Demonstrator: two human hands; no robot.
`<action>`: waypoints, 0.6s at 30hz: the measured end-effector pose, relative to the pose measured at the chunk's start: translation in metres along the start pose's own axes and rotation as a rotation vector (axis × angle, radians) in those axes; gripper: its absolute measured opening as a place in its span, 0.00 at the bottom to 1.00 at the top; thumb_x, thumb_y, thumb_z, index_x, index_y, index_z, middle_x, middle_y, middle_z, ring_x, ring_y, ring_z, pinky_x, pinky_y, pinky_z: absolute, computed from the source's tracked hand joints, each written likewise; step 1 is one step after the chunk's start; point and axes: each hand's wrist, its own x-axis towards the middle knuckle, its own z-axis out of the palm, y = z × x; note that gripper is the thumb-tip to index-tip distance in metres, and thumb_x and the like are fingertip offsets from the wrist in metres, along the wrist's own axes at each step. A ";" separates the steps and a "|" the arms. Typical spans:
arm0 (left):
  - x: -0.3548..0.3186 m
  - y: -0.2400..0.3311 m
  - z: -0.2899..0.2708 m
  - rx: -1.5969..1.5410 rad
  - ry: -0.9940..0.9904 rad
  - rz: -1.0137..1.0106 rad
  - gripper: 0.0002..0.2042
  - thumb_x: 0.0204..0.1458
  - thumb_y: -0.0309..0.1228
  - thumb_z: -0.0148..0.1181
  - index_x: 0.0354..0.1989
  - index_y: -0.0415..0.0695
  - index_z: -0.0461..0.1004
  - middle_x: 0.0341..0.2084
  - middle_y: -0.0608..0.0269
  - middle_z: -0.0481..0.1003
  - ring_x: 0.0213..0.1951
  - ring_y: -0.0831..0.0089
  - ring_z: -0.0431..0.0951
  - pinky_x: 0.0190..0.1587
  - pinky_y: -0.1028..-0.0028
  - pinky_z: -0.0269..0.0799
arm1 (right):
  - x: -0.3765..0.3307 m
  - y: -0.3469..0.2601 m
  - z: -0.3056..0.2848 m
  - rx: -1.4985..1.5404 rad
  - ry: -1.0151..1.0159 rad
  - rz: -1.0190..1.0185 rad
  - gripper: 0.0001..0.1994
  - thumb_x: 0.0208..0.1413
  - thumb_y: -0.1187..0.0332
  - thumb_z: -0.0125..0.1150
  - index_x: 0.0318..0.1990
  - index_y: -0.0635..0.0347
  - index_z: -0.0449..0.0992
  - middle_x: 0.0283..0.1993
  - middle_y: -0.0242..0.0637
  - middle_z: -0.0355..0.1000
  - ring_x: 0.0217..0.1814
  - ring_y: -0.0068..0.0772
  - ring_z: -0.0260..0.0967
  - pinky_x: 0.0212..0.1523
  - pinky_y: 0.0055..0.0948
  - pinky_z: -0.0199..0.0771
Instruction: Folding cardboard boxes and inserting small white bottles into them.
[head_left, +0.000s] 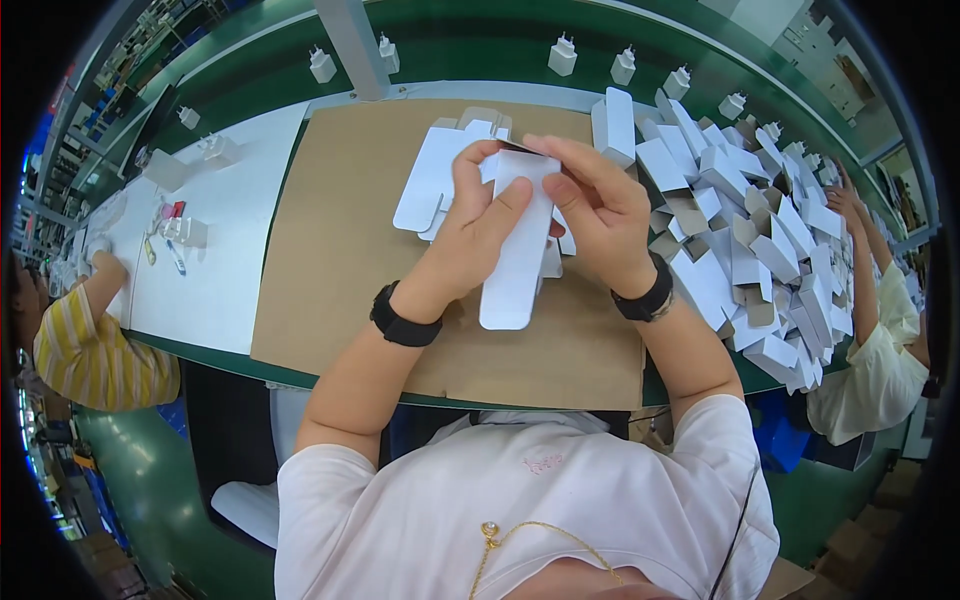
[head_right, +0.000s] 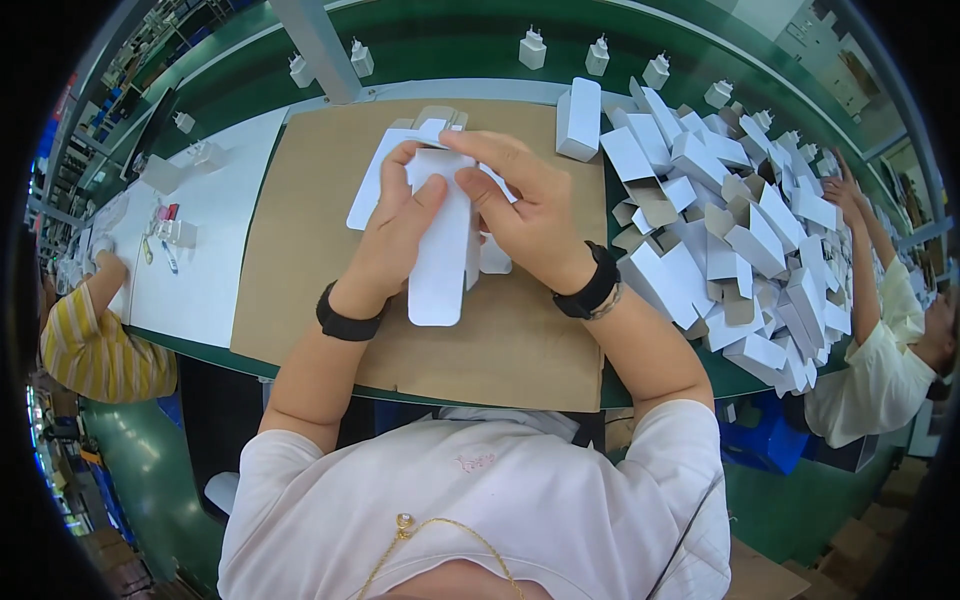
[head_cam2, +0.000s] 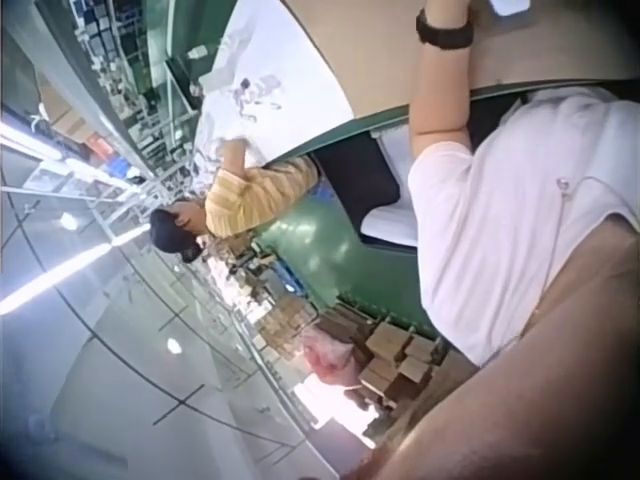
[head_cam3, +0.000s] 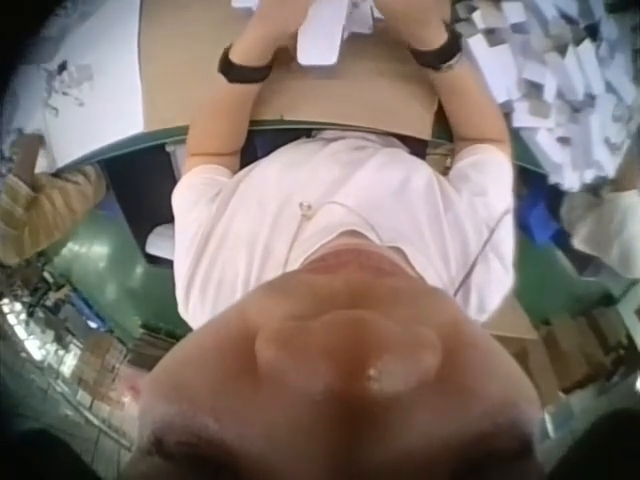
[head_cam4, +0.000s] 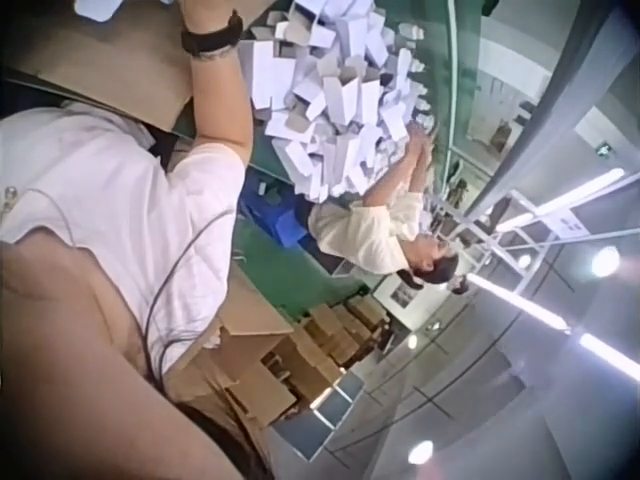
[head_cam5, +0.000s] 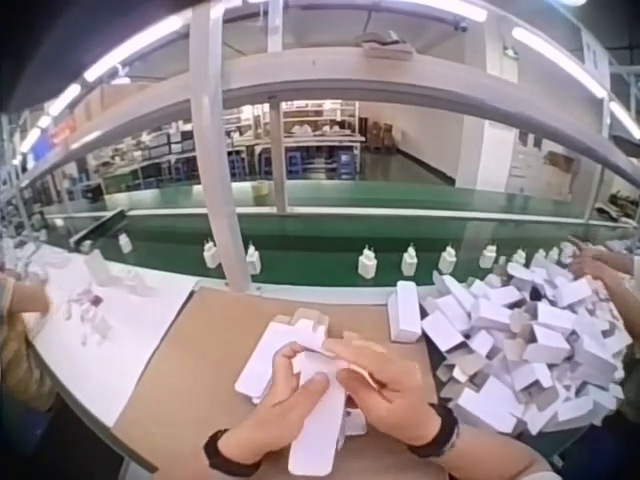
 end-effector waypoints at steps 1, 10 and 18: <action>0.000 0.000 -0.001 -0.001 0.000 0.002 0.23 0.56 0.34 0.45 0.54 0.45 0.42 0.37 0.53 0.69 0.33 0.73 0.74 0.34 0.76 0.70 | 0.000 -0.001 0.000 -0.002 0.022 -0.077 0.13 0.55 0.67 0.53 0.44 0.65 0.72 0.46 0.39 0.70 0.42 0.24 0.67 0.41 0.19 0.67; 0.000 0.002 -0.023 0.500 -0.174 0.063 0.29 0.53 0.36 0.52 0.55 0.41 0.40 0.34 0.51 0.70 0.35 0.68 0.73 0.39 0.74 0.66 | 0.018 -0.015 -0.025 0.078 -0.153 0.328 0.12 0.49 0.73 0.58 0.42 0.64 0.76 0.38 0.37 0.74 0.38 0.22 0.69 0.41 0.18 0.68; 0.003 0.006 -0.022 0.524 -0.120 0.008 0.31 0.53 0.37 0.51 0.56 0.41 0.39 0.31 0.51 0.71 0.36 0.69 0.72 0.40 0.74 0.65 | 0.017 -0.008 -0.027 0.132 -0.293 0.211 0.10 0.52 0.70 0.55 0.37 0.68 0.76 0.44 0.42 0.72 0.52 0.34 0.66 0.54 0.30 0.61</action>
